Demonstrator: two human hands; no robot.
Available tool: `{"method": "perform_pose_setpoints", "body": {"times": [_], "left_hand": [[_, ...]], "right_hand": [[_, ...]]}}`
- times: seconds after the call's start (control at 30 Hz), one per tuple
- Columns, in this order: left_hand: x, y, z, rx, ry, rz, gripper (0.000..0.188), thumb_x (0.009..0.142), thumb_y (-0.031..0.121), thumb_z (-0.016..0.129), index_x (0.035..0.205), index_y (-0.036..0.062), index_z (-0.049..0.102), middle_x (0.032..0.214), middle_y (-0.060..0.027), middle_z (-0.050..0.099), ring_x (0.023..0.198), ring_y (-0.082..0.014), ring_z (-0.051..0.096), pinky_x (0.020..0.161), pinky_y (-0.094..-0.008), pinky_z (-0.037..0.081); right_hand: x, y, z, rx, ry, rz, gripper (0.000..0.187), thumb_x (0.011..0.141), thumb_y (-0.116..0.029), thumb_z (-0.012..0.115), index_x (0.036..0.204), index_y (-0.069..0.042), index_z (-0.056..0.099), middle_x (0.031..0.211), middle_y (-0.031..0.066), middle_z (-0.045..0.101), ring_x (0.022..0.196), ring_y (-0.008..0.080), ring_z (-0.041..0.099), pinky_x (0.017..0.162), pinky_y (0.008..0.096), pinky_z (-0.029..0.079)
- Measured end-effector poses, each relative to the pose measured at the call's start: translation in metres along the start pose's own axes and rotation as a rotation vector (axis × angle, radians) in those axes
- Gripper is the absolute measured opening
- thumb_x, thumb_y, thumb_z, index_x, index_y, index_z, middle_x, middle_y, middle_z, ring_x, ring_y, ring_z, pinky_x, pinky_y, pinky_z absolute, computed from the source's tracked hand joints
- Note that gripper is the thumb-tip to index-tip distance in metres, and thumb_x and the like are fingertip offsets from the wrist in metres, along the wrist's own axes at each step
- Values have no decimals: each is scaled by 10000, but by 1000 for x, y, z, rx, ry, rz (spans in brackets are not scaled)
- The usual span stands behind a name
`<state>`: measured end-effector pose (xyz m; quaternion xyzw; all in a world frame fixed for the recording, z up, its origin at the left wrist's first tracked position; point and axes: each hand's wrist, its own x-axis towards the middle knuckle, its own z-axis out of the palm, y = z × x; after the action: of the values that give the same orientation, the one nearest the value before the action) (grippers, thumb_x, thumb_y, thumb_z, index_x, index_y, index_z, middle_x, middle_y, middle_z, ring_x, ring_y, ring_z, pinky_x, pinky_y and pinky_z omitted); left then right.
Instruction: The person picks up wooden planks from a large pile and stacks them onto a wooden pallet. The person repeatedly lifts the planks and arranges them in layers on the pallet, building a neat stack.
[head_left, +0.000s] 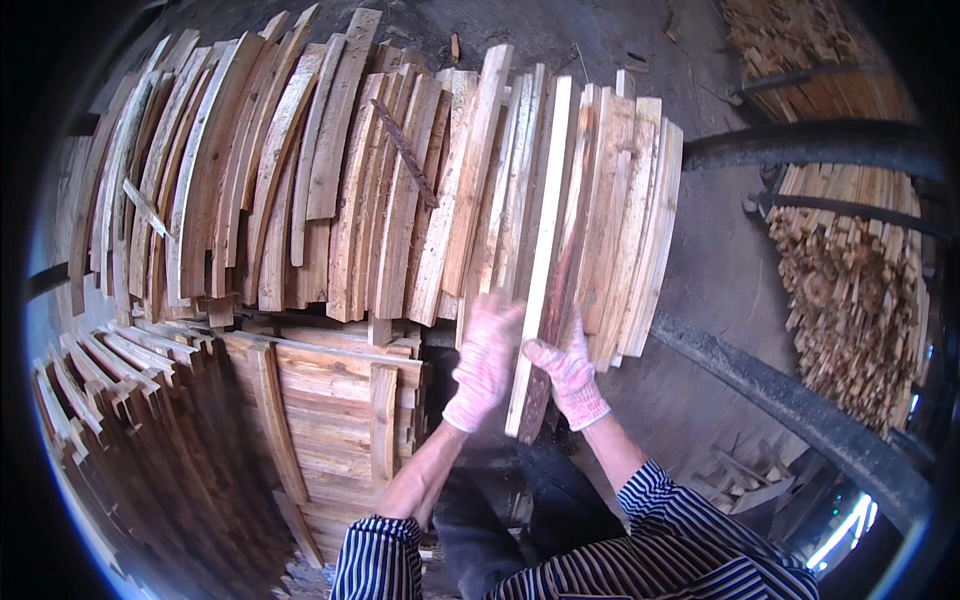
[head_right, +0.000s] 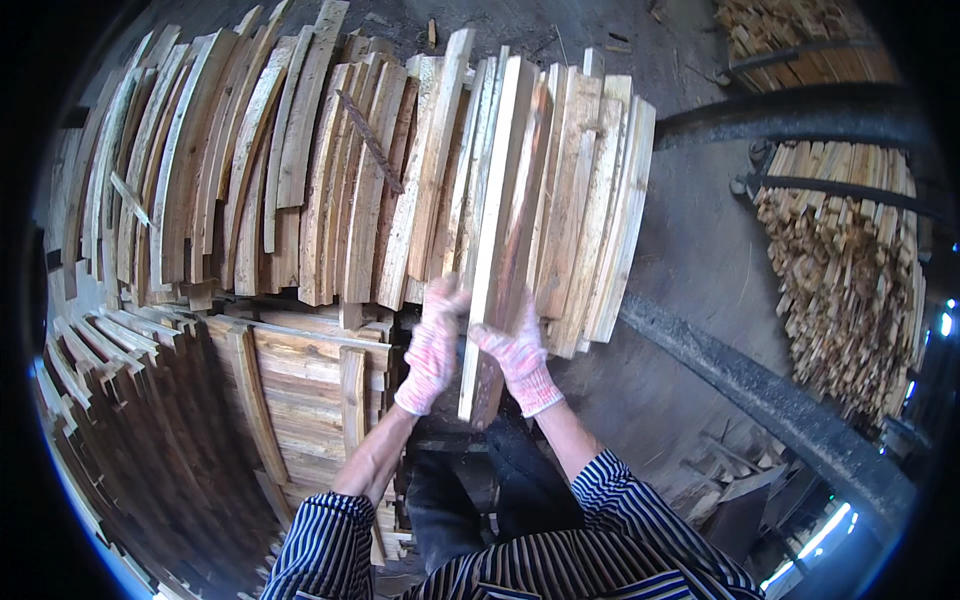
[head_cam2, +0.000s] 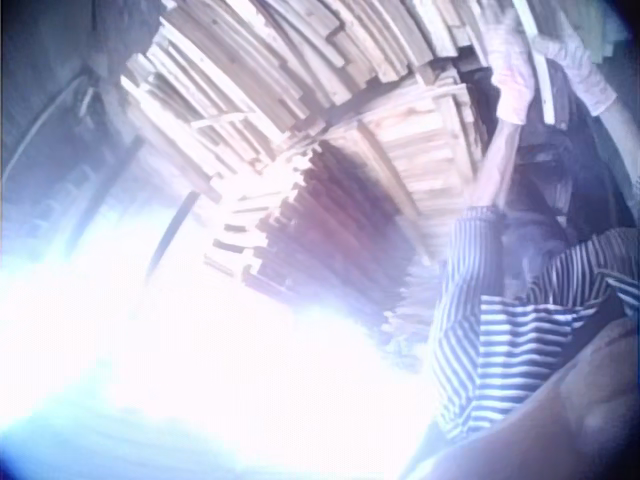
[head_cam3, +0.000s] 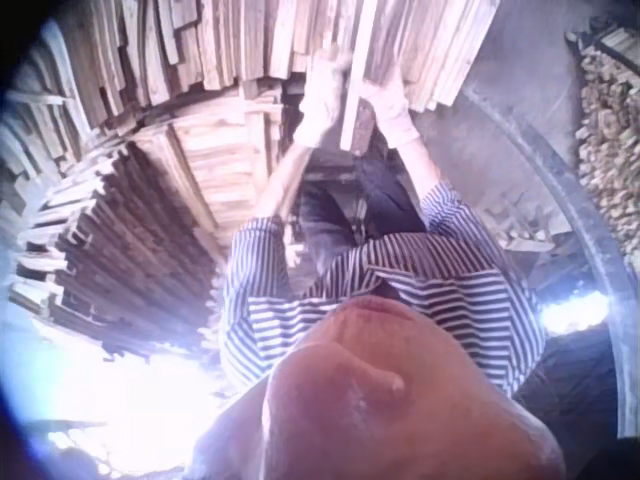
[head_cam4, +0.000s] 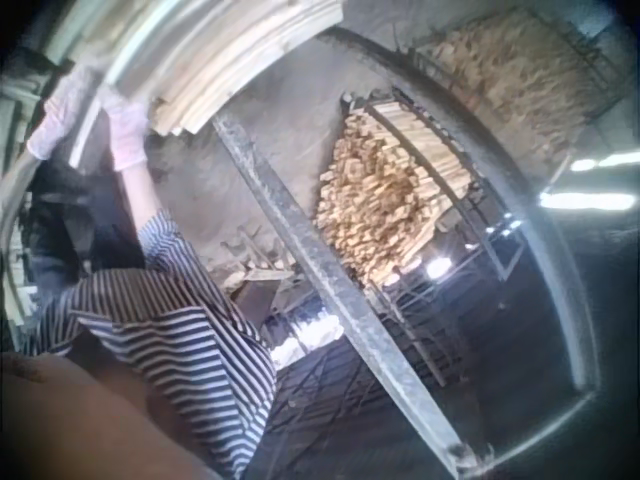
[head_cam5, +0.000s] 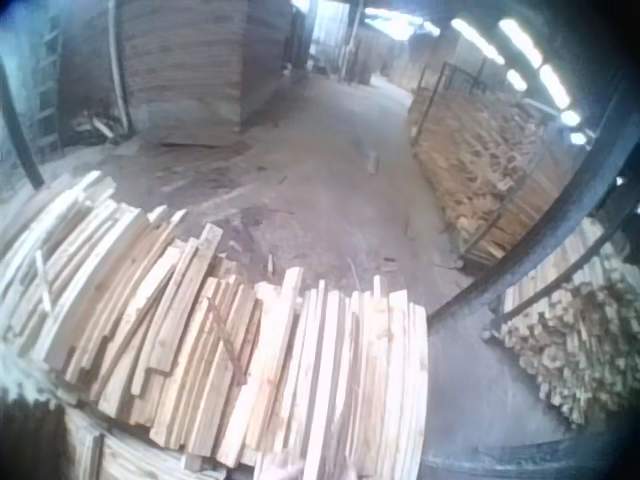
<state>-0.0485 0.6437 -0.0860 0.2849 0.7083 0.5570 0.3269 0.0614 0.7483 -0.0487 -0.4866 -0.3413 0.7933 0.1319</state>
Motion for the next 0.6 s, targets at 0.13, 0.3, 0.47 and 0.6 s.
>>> {"method": "perform_pose_setpoints", "body": {"times": [0.13, 0.3, 0.47, 0.6], "left_hand": [[38, -47, -21, -262, 518, -576, 658, 1004, 437, 585, 1501, 35, 426, 1466, -254, 493, 1398, -330, 451, 1155, -414, 371], [69, -81, 17, 602, 382, -526, 777, 926, 504, 662, 1456, -23, 448, 1466, -303, 450, 1311, -492, 469, 1105, -485, 399], [73, -50, 24, 197, 152, -892, 789, 925, 567, 627, 1399, -50, 495, 1375, -290, 561, 1281, -414, 539, 1081, -437, 426], [65, -52, 20, -259, 305, -891, 1065, 917, 615, 642, 1570, -80, 169, 1524, -295, 422, 1421, -314, 430, 1151, -359, 344]], "right_hand": [[80, -21, 35, -585, 136, -38, 1122, 796, -390, 833, 1619, -179, 100, 1594, 283, 276, 1371, 401, 465, 1006, 451, 560], [164, 1, 48, -1043, 289, 17, 1290, 742, -552, 841, 1630, -144, -1, 1635, 273, 207, 1519, 384, 223, 1234, 461, 246], [161, -1, 6, -905, 180, 39, 1291, 747, -544, 842, 1625, -78, 19, 1610, 289, 267, 1479, 354, 332, 1203, 367, 295], [147, -19, 14, -712, 96, 60, 1258, 755, -479, 858, 1616, -24, 62, 1534, 275, 404, 1394, 324, 457, 1143, 343, 373]]}}
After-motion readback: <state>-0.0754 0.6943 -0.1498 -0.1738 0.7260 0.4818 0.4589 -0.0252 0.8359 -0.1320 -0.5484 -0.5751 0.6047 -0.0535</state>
